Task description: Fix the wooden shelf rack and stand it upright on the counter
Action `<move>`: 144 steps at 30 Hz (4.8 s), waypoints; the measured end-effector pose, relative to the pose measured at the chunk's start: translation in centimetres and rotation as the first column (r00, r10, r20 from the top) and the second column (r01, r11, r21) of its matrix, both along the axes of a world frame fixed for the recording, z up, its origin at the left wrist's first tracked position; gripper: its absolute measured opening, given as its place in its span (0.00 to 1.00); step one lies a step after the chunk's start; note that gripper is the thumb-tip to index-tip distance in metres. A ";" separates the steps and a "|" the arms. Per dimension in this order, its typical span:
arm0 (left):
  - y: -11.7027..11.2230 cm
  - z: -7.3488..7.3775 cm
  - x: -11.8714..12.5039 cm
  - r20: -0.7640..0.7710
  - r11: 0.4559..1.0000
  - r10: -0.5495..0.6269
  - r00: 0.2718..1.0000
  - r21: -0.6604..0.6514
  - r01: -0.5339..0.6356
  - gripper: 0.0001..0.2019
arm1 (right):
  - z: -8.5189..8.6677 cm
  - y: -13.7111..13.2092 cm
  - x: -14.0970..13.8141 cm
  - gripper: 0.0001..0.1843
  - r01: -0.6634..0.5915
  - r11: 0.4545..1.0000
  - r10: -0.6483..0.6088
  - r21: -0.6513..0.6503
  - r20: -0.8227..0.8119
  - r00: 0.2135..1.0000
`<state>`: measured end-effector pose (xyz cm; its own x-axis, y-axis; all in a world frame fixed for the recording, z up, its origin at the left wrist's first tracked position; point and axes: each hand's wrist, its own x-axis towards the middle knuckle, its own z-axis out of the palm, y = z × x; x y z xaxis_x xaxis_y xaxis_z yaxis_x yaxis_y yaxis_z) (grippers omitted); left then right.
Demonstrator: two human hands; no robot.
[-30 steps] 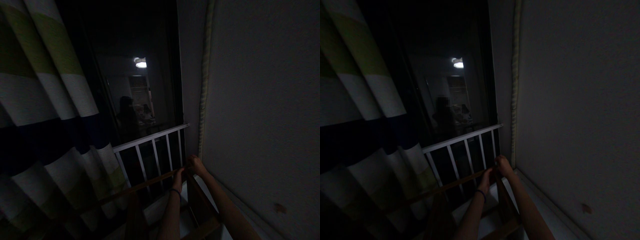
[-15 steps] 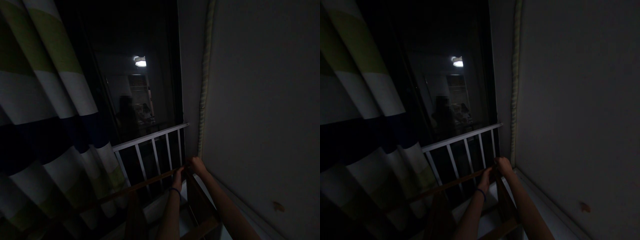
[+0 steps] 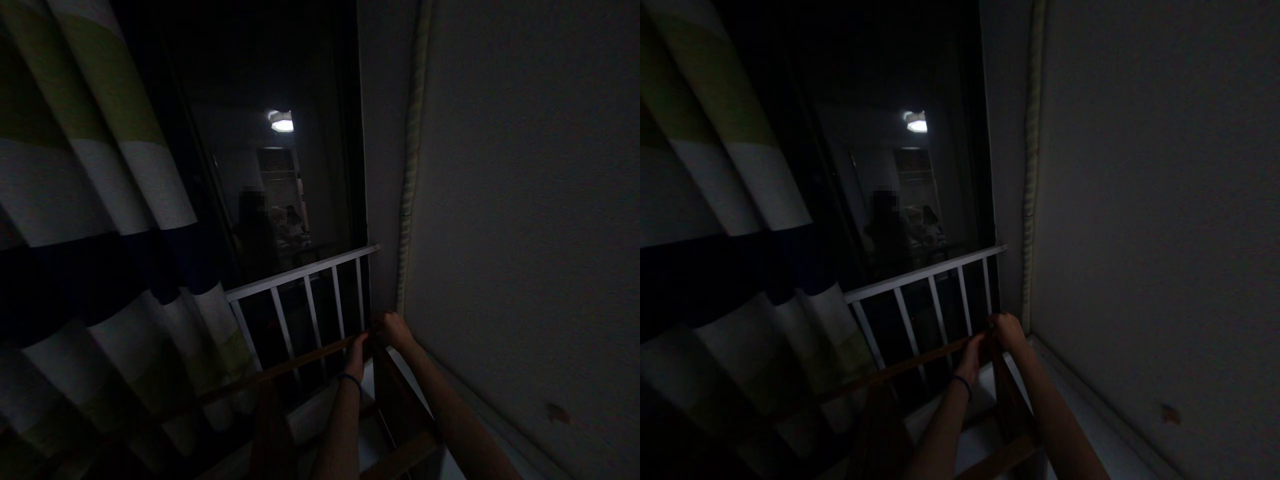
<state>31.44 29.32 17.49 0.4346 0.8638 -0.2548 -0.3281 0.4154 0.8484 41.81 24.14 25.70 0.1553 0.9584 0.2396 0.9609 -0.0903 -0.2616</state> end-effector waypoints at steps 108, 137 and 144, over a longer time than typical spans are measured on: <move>0.0 0.3 -0.2 -0.032 0.999 -0.019 0.999 -0.040 0.018 0.09 | 0.5 -0.5 -0.3 0.18 0.035 0.999 -0.035 -0.019 -0.034 0.999; -0.5 1.0 -0.4 -0.033 0.999 -0.027 0.999 -0.031 0.026 0.09 | 0.8 -0.6 -0.3 0.18 0.032 0.999 -0.032 -0.009 -0.010 0.999; -0.6 1.1 -0.4 -0.038 0.998 -0.019 0.999 -0.060 0.017 0.08 | 0.7 -0.7 -0.4 0.19 0.031 0.999 -0.031 -0.010 -0.009 0.999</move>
<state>31.02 28.75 18.61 0.4390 0.8387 -0.3223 -0.2877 0.4710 0.8339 41.43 23.47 26.44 0.1868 0.9554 0.2288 0.9553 -0.1223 -0.2692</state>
